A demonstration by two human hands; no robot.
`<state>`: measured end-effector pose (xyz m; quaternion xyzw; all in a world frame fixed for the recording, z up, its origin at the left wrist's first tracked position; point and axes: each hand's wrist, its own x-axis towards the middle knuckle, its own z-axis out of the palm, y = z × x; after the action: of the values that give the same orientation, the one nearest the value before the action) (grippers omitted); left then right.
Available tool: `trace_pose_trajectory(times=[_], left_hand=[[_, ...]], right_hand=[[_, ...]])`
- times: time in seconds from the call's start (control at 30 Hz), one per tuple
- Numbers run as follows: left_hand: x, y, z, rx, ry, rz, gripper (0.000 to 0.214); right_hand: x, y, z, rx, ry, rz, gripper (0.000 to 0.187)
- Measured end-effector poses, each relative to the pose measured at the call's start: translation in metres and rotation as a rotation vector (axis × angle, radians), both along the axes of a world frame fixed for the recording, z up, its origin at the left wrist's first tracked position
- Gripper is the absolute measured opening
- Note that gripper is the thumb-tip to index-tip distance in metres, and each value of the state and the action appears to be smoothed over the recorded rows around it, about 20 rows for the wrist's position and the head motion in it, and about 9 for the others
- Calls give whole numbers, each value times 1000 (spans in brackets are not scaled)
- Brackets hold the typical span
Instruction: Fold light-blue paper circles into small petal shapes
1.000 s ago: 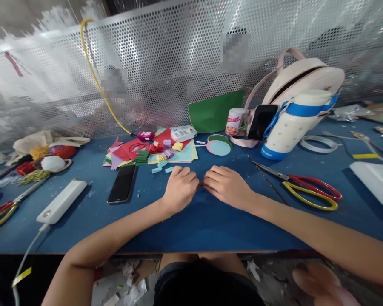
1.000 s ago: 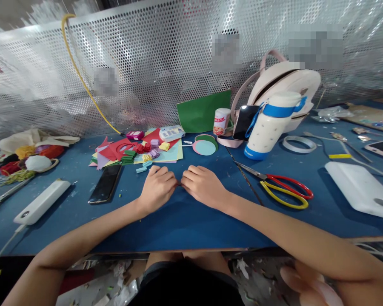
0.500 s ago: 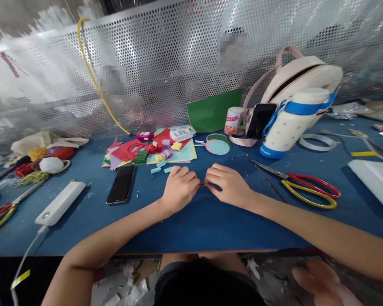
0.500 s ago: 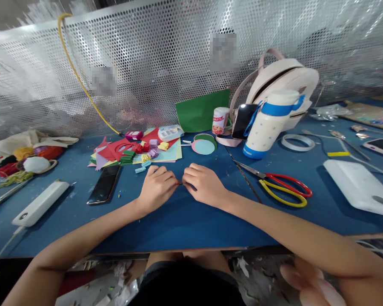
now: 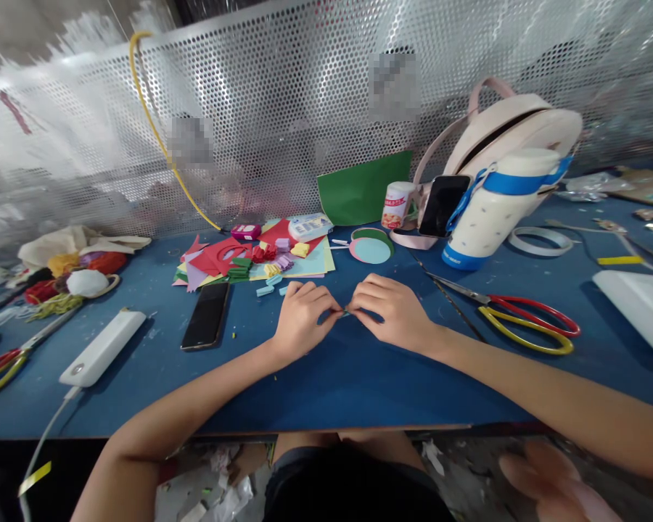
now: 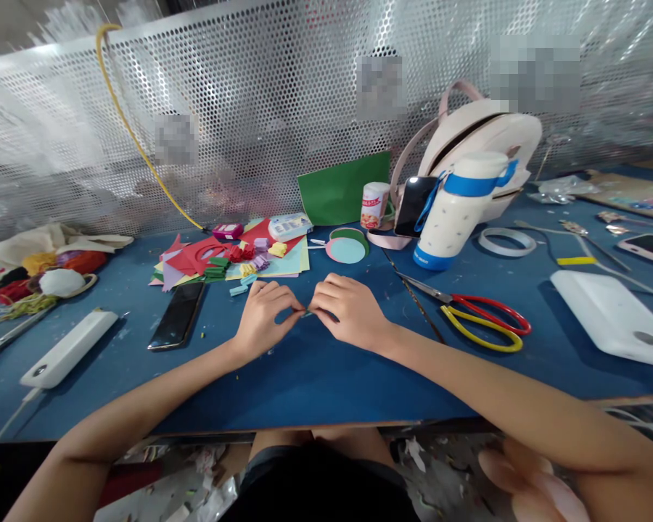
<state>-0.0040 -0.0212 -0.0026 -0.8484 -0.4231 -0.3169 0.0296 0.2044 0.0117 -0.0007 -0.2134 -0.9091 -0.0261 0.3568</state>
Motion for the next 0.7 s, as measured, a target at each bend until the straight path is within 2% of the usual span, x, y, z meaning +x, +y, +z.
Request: trace_pose_trajectory(times=[0.07, 0.17, 0.23, 0.3, 0.4, 0.57, 0.7], left_hand=[[-3, 2, -1, -58, -129, -38, 14], [-4, 5, -9, -190, -395, -113, 43], [-1, 6, -16, -270, -572, -163, 50], [3, 5, -21, -326, -683, -195, 51], [9, 1, -24, -354, -728, -193, 42], [10, -1, -24, -315, -795, -218, 37], [9, -1, -25, -292, -813, -233, 31]], right_hand=[[2, 1, 2, -76, 104, 19, 21], [2, 2, 3, -256, 288, 35, 19], [1, 3, 1, -403, 369, 58, 19], [-1, 2, -2, -550, 390, 99, 21], [-5, 0, -5, -707, 376, 154, 22], [-5, -3, -5, -748, 370, 146, 17], [-4, -3, -6, -675, 363, 129, 14]])
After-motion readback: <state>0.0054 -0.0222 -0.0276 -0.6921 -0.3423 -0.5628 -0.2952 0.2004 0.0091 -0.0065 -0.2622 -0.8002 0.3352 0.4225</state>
